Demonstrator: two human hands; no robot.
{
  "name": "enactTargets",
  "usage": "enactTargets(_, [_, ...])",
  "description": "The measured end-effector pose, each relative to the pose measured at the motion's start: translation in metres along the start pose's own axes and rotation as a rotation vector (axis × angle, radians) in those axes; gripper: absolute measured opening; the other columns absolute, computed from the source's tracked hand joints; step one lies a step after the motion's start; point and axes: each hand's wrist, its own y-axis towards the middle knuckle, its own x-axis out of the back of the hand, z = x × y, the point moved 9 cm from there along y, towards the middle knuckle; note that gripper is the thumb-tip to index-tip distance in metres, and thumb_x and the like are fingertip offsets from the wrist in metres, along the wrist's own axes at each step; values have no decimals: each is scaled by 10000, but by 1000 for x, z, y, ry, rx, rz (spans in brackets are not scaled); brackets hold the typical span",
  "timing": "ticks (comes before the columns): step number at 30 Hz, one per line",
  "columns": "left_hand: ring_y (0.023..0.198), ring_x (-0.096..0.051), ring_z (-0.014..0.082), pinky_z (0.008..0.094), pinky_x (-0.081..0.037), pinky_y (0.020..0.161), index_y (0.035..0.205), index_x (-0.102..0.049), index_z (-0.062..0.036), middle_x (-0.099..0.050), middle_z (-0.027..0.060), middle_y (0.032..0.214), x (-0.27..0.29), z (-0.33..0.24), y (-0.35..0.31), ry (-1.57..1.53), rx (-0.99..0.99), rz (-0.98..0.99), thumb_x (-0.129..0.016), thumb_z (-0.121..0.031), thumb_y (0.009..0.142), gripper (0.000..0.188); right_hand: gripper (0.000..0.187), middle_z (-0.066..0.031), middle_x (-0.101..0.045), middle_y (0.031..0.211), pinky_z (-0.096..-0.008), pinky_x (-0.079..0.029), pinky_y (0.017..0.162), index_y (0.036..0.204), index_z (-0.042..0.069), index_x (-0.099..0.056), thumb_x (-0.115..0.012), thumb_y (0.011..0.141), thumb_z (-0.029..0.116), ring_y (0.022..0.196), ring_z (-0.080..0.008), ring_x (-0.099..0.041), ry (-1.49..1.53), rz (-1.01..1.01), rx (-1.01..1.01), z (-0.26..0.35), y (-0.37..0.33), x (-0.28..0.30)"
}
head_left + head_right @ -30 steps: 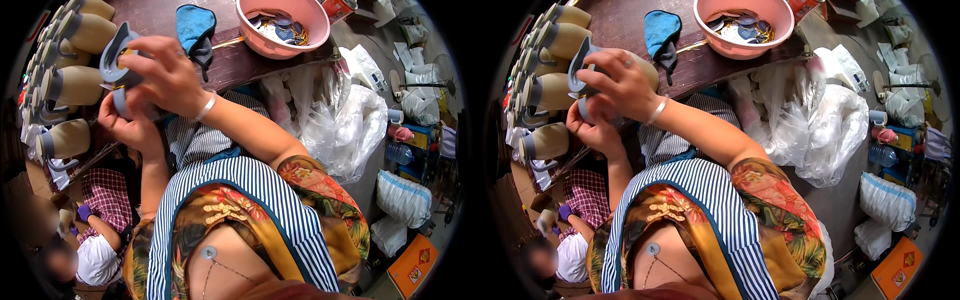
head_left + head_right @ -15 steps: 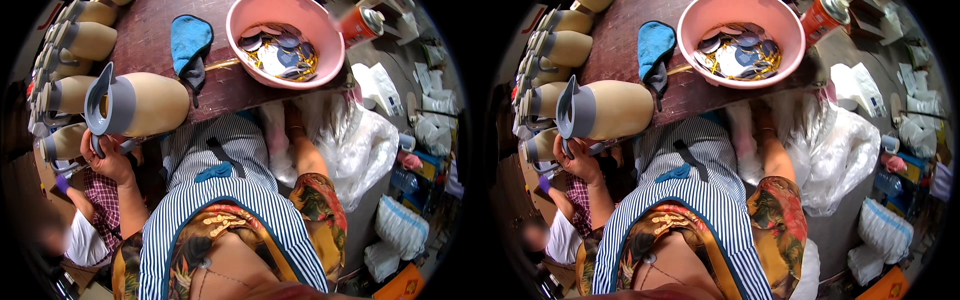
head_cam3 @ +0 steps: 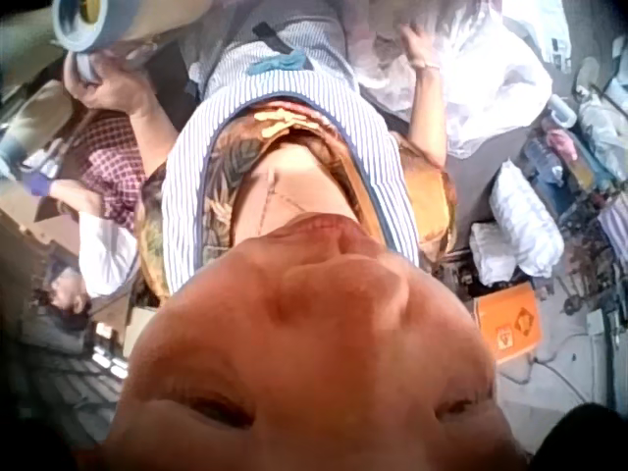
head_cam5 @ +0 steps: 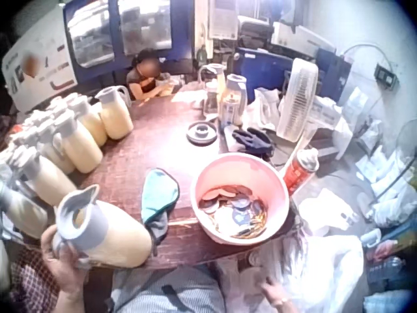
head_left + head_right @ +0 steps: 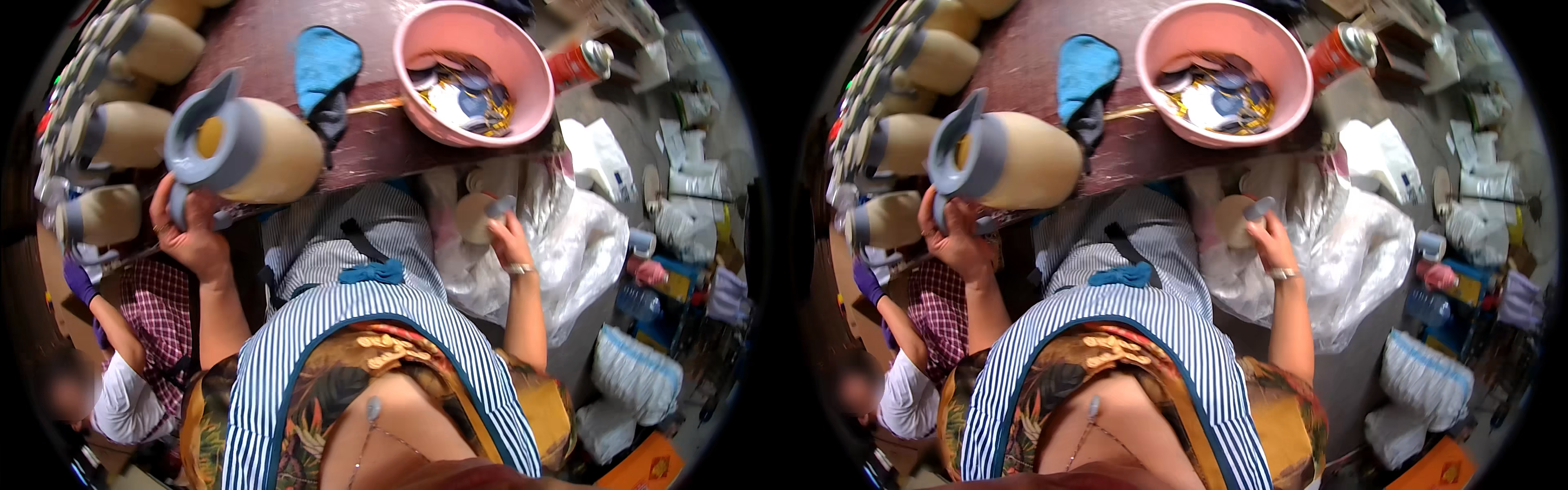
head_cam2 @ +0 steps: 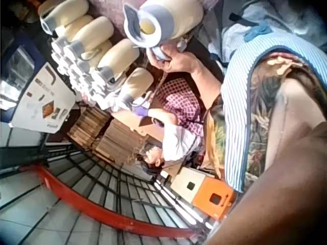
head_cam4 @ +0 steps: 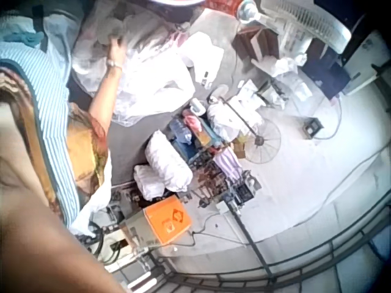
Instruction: The person assembles thermal jugs by hand, attaching handles, sealing rings, and lids to the jug bodies.
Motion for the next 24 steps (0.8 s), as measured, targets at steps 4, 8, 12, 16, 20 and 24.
enactTargets(4, [879, -679, 168, 280, -545, 767, 1109, -666, -25, -708, 109, 994, -52, -87, 7, 249, -386, 268, -822, -70, 755, 389, 611, -203, -521, 1344, -417, -413, 1050, 1438, 9, -343, -546, 888, 180, 1232, -290, -527, -55, 233, 610, 196, -74, -139])
enactTargets(8, [814, -717, 224, 292, -566, 697, 1085, -668, -26, -719, 137, 918, -57, -115, 4, 101, -399, 480, -839, -78, 719, 407, 467, -119, -571, 1291, -345, -420, 1016, 1313, -20, -513, -567, 906, 202, 1188, -210, -551, -385, 632, 727, 286, -85, -293])
enactTargets(12, [807, -709, 211, 283, -555, 701, 1066, -671, -6, -719, 136, 929, -38, -116, 8, 34, -363, 505, -849, -64, 697, 414, 258, -95, -592, 1152, -332, -458, 917, 1054, 62, -709, -617, 897, 245, 995, -208, -577, -849, 876, 1207, 301, -58, -399])
enactTargets(16, [836, -700, 175, 276, -555, 735, 1064, -674, -4, -724, 116, 950, -14, -98, 20, 17, -269, 375, -861, -64, 686, 426, 464, -143, -574, 1262, -414, -511, 873, 1205, 79, -670, -684, 859, 389, 1018, -282, -635, -801, 635, 1212, 304, -46, -420])
enactTargets(20, [838, -707, 161, 267, -555, 736, 1038, -686, -18, -728, 101, 933, -2, -85, 37, -62, -135, 389, -854, -75, 703, 379, 689, -226, -526, 1299, -455, -500, 896, 1263, 166, -643, -791, 670, 484, 1067, -414, -587, -1201, 792, 1536, 276, -107, -456])
enactTargets(24, [844, -689, 102, 253, -547, 730, 1022, -695, -18, -735, 76, 915, -8, -73, 53, -221, -15, 540, -841, -70, 720, 339, 612, -237, -535, 1235, -451, -521, 835, 1199, 180, -677, -786, 601, 255, 1027, -409, -592, -1023, 1024, 1641, 276, -111, -455])
